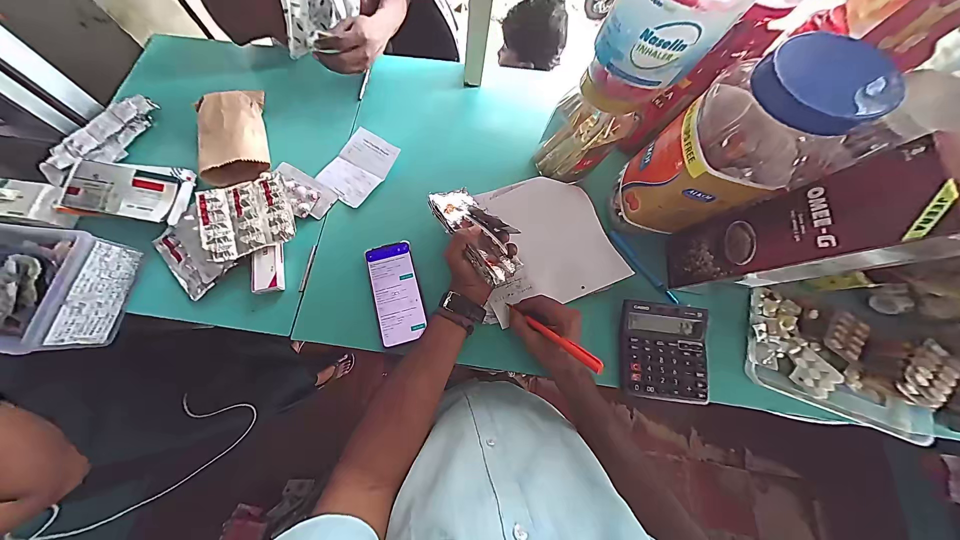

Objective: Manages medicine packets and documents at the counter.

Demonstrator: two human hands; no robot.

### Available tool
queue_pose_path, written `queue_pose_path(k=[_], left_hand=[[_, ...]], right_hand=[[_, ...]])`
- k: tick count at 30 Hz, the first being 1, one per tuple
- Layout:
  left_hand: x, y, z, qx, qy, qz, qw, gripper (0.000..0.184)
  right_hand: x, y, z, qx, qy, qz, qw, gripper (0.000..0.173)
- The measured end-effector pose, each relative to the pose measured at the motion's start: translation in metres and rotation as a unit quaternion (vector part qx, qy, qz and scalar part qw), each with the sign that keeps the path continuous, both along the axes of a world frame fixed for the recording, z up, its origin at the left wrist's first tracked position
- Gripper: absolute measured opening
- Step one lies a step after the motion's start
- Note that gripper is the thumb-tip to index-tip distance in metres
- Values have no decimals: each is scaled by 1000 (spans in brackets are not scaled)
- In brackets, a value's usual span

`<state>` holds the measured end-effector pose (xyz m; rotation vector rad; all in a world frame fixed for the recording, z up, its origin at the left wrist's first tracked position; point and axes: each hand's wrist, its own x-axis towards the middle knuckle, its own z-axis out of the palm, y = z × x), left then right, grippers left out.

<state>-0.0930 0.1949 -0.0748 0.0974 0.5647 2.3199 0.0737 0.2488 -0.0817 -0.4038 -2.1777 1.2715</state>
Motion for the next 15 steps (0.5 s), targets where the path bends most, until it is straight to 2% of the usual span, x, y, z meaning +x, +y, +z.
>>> queue_pose_path(k=[6,15], left_hand=[[4,-5,4,-22,45,-22,998,31],[3,-3,2,-18,16,-16,1000,34]], right_hand=[[0,0,2,-12,-2,4,1000,9],[0,1,2,2,-9,-13,1000,9]])
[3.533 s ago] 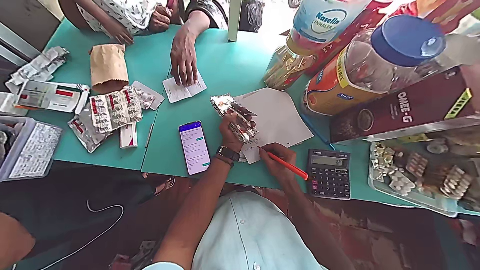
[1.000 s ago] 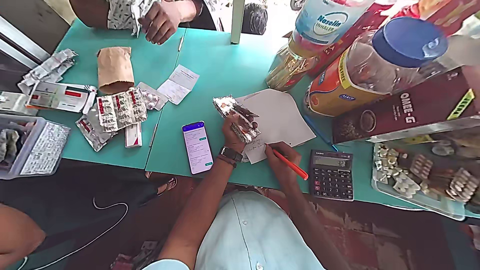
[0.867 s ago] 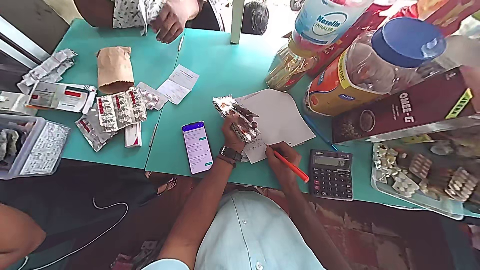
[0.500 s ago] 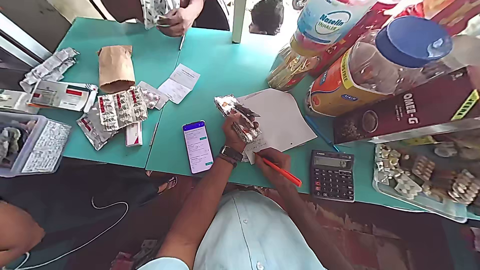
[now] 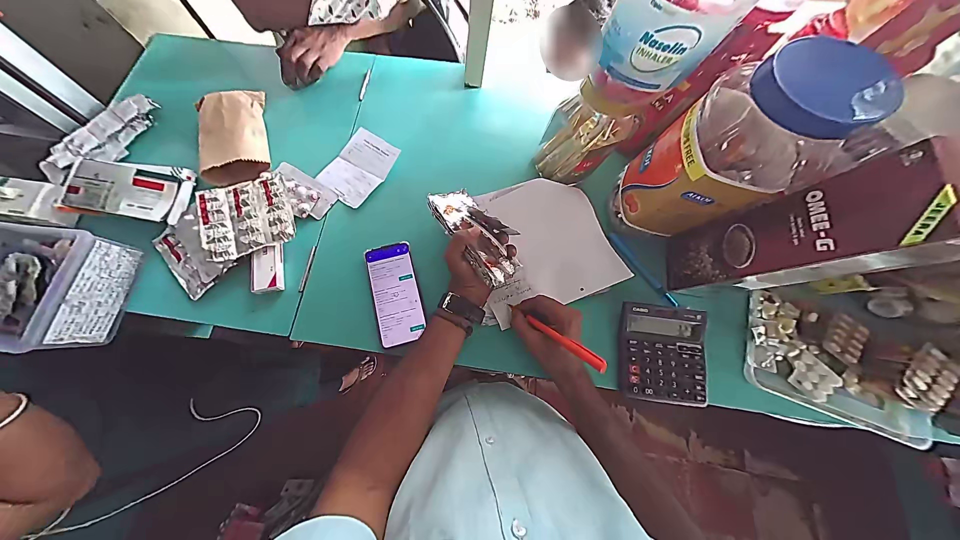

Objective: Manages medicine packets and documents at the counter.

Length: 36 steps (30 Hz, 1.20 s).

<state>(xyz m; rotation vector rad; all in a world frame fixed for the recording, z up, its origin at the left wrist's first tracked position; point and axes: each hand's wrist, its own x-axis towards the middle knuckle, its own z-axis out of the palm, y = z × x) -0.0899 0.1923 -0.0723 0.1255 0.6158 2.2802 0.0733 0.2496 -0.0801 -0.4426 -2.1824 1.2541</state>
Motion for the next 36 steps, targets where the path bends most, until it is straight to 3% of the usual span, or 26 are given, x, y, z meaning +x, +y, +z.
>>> queue_pose_path(k=[4,9,15,27,32,36], left_hand=[[0,-3,1,-13,-1,-13,1000,33],[-1,-1,1,-12,-7,-15,1000,33],[-1,-2,1,-22,0,-13,1000,35],[1,-4,1,-17,30,-23,999,33],[0,2,1,-2,-16,23,1000,31],[0,2,1,-7,-8,8,1000,38]], right_hand=[[0,1,-2,14,7,-11,1000,9],[7,12,7,-82,70,-16,994,4],[4,15,0,-40,24,9,999,6],[3,15,0,-31,35,3,999,6],[3,14,0,-9,18,-7,1000,8],[3,15,-1,-5,20,-8,1000,8]])
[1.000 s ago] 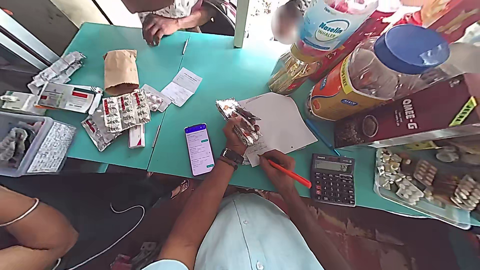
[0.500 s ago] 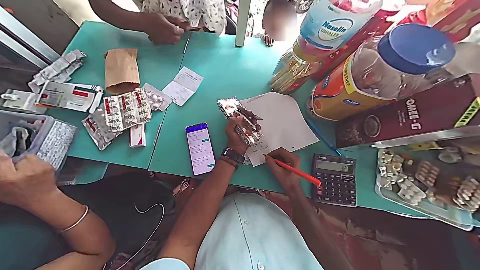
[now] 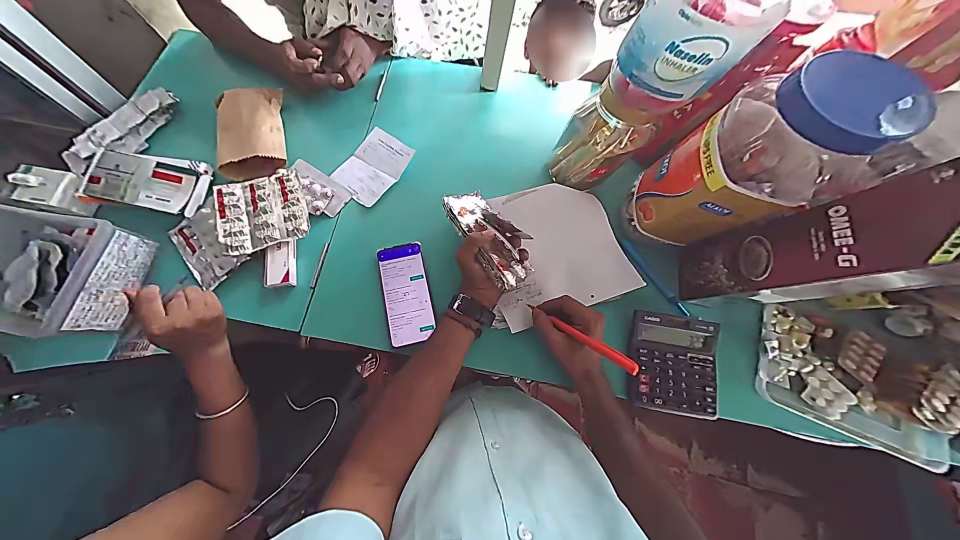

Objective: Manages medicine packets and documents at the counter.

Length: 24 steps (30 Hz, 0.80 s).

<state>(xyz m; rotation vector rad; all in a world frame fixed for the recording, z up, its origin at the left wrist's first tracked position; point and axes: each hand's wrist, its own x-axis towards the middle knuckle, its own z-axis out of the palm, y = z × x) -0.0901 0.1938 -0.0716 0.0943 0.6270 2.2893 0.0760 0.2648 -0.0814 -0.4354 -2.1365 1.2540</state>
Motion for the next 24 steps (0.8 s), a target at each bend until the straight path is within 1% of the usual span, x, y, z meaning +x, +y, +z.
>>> queue_pose_path(k=[5,8,16,20,24], left_hand=[[1,-3,0,-11,8,-14,1000,39],[0,-3,-1,-5,11,-17,1000,39],[3,-6,0,-29,35,-19,999,36],[2,-5,4,-30,31,-17,999,36],[2,-4,5,-38,18,-8,999,37]], right_hand=[[-1,1,-3,9,2,10,1000,8],[-1,-1,-1,7,-5,2,1000,8],[0,0,1,10,-6,-12,1000,8],[0,1,2,8,-7,-11,1000,7],[0,0,1,27,-14,-28,999,9]])
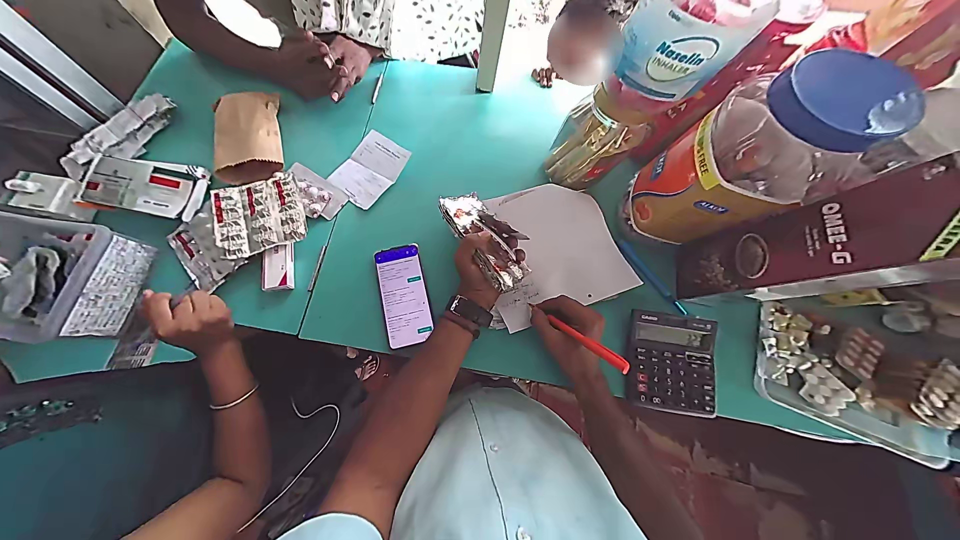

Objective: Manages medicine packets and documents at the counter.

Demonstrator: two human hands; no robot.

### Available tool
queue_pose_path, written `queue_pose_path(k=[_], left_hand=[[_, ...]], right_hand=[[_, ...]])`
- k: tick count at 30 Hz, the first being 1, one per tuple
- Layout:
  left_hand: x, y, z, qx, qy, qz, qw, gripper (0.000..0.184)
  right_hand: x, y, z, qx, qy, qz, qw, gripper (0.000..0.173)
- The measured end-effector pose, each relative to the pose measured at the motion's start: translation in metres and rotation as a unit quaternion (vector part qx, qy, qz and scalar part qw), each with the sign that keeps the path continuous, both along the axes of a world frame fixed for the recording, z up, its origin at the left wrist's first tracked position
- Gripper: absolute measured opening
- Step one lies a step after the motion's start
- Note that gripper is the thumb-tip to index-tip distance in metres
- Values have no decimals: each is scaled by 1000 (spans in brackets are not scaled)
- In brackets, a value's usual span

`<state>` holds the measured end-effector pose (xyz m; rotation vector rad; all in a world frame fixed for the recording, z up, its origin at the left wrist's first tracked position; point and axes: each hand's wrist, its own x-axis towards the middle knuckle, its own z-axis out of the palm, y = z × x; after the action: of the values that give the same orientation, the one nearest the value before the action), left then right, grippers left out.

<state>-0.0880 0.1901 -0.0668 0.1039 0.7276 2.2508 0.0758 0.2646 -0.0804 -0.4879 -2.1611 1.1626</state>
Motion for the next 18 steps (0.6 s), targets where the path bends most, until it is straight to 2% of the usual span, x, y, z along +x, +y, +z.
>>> queue_pose_path(k=[4,8,13,18], left_hand=[[-3,5,-5,36,-38,23,998,37],[-1,2,-3,23,-6,9,1000,37],[-4,5,-7,59,-30,17,998,34],[-4,6,-5,52,-28,21,998,31]], right_hand=[[0,-2,-1,12,0,-17,1000,9],[1,-3,1,12,-6,-21,1000,9],[0,-2,-1,16,-3,-24,1000,9],[2,-3,1,1,6,-44,999,9]])
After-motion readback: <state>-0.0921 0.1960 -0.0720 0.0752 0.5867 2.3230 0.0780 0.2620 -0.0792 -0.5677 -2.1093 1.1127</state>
